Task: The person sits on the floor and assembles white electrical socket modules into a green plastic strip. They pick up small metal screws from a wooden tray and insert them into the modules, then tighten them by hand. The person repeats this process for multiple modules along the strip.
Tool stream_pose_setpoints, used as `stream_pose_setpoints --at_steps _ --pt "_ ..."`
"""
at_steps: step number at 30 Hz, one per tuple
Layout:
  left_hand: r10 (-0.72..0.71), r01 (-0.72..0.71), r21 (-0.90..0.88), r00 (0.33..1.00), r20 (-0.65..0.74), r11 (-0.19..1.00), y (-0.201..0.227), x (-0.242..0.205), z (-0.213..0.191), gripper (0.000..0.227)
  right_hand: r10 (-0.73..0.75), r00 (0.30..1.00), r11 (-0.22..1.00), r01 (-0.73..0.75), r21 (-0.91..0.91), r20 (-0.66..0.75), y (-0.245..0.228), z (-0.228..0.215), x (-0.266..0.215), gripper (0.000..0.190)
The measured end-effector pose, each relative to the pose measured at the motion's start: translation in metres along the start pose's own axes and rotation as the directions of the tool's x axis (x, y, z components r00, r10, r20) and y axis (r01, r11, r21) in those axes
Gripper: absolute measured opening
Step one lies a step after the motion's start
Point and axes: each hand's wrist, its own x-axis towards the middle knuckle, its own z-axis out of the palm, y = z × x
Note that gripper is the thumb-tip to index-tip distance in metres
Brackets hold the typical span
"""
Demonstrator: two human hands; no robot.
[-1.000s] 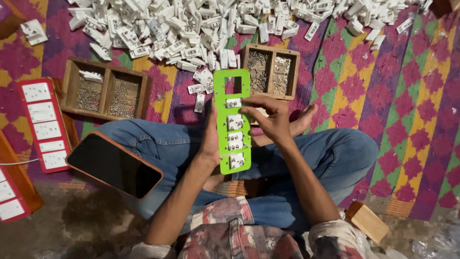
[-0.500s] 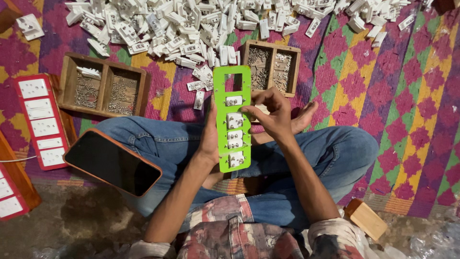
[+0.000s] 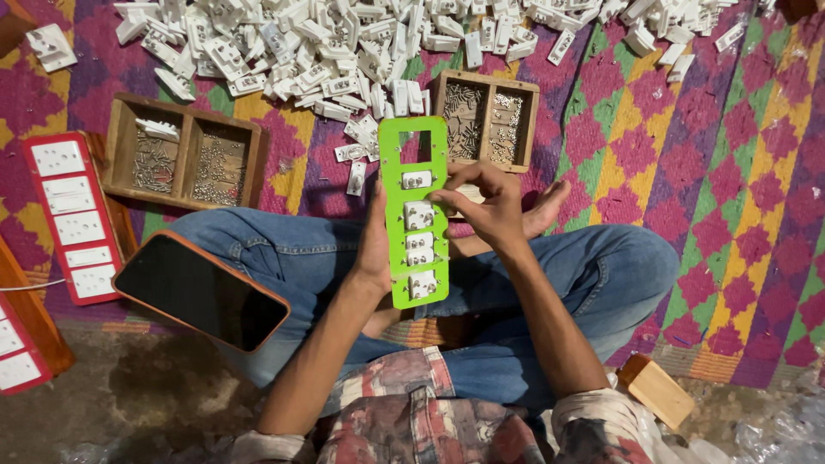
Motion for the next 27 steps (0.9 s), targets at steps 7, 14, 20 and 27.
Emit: stream_pose_setpoints --at_steps 7,14,20,27 --pt "0.0 0.0 -0.002 1.0 0.004 1.0 0.0002 -0.0014 -0.0006 0.075 -0.093 0.996 0.983 0.091 -0.159 -0.007 -0.0007 0.0005 -0.0006 0.033" --pt "0.025 -0.026 0.026 0.999 0.043 0.999 -0.0005 -0.0009 -0.0008 0.076 -0.059 0.998 0.998 0.059 -0.019 -0.003 -0.0015 0.0 0.0001 0.022" --pt "0.012 -0.012 0.022 1.0 -0.007 1.0 0.0011 -0.0011 0.0014 0.076 -0.043 0.999 0.981 0.041 -0.188 -0.003 -0.0087 0.0018 0.0018 0.028" --pt "-0.001 0.002 0.04 1.0 -0.02 0.999 -0.0009 -0.0017 -0.0008 0.076 -0.094 0.995 0.988 0.092 -0.122 -0.015 -0.0058 -0.0005 0.0011 0.024"
